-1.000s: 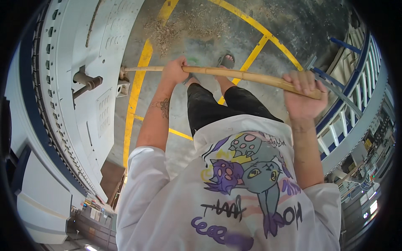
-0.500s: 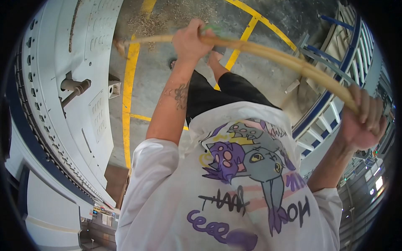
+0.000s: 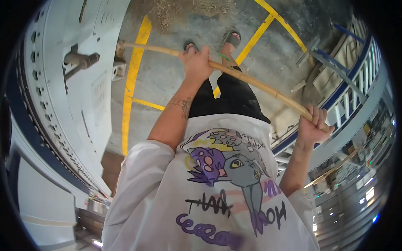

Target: Sweep debris on the floor using a broom.

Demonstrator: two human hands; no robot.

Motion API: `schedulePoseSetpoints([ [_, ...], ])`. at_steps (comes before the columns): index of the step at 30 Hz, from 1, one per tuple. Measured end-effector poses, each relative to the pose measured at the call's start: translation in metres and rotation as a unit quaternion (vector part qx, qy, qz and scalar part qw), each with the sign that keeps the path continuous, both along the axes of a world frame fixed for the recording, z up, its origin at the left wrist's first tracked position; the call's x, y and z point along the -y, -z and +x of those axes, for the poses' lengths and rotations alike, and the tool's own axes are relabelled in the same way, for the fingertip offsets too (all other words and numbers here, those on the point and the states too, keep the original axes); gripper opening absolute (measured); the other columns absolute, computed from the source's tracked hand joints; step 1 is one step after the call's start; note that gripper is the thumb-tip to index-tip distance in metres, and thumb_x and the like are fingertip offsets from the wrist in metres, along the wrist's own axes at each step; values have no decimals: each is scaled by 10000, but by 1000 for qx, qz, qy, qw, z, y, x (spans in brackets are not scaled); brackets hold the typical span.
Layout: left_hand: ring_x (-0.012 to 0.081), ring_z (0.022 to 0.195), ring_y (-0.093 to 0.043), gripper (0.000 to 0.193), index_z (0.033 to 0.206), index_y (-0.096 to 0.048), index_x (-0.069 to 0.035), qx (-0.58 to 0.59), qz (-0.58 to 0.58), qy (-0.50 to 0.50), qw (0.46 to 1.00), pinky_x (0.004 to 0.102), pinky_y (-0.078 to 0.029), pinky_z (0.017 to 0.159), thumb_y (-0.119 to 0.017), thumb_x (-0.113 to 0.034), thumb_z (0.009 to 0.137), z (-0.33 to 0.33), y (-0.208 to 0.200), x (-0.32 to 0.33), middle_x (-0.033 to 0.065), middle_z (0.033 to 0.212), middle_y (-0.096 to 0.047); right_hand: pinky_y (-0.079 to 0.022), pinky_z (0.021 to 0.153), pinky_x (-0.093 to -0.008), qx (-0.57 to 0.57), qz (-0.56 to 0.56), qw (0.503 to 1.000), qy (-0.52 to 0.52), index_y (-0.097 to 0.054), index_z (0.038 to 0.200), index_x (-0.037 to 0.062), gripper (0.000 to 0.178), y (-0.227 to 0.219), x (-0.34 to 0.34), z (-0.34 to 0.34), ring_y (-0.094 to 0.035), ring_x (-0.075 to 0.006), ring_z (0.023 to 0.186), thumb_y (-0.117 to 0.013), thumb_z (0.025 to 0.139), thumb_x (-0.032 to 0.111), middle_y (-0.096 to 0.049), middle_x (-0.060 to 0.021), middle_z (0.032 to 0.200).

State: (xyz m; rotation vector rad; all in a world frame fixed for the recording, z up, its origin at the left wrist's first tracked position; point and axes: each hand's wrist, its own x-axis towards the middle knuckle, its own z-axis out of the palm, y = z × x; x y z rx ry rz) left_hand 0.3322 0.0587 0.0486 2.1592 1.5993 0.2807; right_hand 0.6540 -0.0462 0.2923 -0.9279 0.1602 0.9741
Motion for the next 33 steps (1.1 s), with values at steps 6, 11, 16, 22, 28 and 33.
schedulePoseSetpoints([
  [6,246,830,-572,184,837,-586,-198,118,34,-59,991,492,-328,883,-702,-168,697,5,-11,10,-14,730,-582,-295,715,-312,41,58,997,-22,-381,725,159,432,-58,7,-41,-296,-116,544,-526,949,500,-320,40,491],
  [11,266,775,-582,189,851,-589,-199,233,79,2,969,442,-351,884,-713,-202,708,60,-42,-57,-12,699,-565,-299,745,-310,151,87,984,-39,-390,701,182,329,-125,7,-42,-312,-110,538,-560,924,356,-328,49,469],
  [16,302,746,-623,258,952,-580,-182,298,107,82,945,433,-401,828,-728,-181,741,126,-73,-123,36,699,-601,-306,760,-312,219,137,966,-18,-372,663,192,320,-148,2,-33,-320,-105,540,-564,857,359,-341,50,451],
  [22,320,733,-633,238,965,-562,-142,301,55,101,947,441,-409,741,-736,-180,806,148,-161,-91,54,705,-616,-324,615,-282,293,173,940,6,-356,662,187,446,-219,36,49,-345,-94,424,-425,868,576,-345,84,447],
  [28,346,718,-642,290,961,-550,-115,250,-62,50,965,461,-428,722,-769,-181,783,84,-157,-26,87,679,-607,-270,525,-253,228,193,950,-89,-413,710,201,465,-195,12,56,-347,-63,411,-576,879,601,-380,105,477],
  [33,418,740,-621,243,957,-561,-73,179,-106,-41,977,508,-459,663,-724,-125,784,14,-71,-21,173,758,-621,-287,665,-332,121,119,969,-178,-419,752,185,408,-84,-73,-4,-290,-98,476,-522,931,537,-360,74,499],
])
